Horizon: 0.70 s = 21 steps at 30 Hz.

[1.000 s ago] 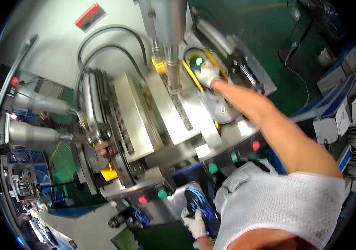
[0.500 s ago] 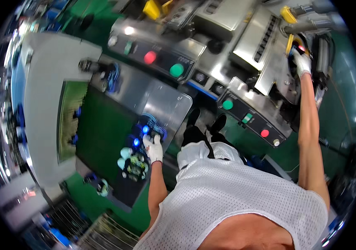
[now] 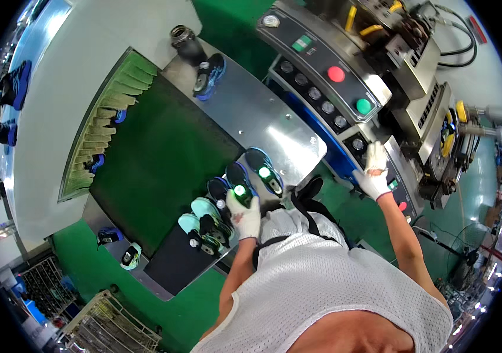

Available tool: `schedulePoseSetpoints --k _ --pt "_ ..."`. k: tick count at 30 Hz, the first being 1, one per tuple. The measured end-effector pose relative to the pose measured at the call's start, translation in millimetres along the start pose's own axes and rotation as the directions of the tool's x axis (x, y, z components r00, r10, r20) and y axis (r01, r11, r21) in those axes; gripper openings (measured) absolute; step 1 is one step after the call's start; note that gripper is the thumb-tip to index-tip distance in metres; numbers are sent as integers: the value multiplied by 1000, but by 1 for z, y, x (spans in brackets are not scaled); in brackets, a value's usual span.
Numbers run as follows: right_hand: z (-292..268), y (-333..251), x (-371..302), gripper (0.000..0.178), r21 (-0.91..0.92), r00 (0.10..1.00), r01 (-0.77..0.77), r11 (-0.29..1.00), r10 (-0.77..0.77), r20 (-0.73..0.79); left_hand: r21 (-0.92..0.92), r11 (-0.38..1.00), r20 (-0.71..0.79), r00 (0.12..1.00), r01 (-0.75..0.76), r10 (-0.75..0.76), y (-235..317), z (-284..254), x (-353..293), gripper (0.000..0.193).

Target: The person uses a press machine and a heated conveyor tunnel to process athletic shoes, placing shoes into the machine for pressing and then onto the belt.

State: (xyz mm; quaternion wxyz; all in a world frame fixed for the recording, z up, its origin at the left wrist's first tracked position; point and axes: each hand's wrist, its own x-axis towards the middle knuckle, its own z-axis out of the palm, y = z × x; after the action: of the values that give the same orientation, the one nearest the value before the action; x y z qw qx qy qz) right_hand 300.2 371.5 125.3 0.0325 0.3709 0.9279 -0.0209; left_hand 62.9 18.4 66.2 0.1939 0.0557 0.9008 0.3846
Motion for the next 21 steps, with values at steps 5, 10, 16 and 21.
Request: schedulePoseSetpoints --k 5,10,16,21 --pt "-1 -202 23 98 606 878 -5 795 -287 383 -157 984 -111 992 -80 63 -48 34 25 79" --pt "82 -309 30 79 707 885 -294 643 -97 456 -278 960 -1 999 34 -36 -35 14 46 78" --pt "10 -273 34 84 741 798 -601 300 159 582 -166 973 157 978 162 -136 13 -31 76 70" --pt "-46 -202 -30 98 587 559 -806 79 426 711 -180 980 402 903 -87 154 112 -21 63 69"
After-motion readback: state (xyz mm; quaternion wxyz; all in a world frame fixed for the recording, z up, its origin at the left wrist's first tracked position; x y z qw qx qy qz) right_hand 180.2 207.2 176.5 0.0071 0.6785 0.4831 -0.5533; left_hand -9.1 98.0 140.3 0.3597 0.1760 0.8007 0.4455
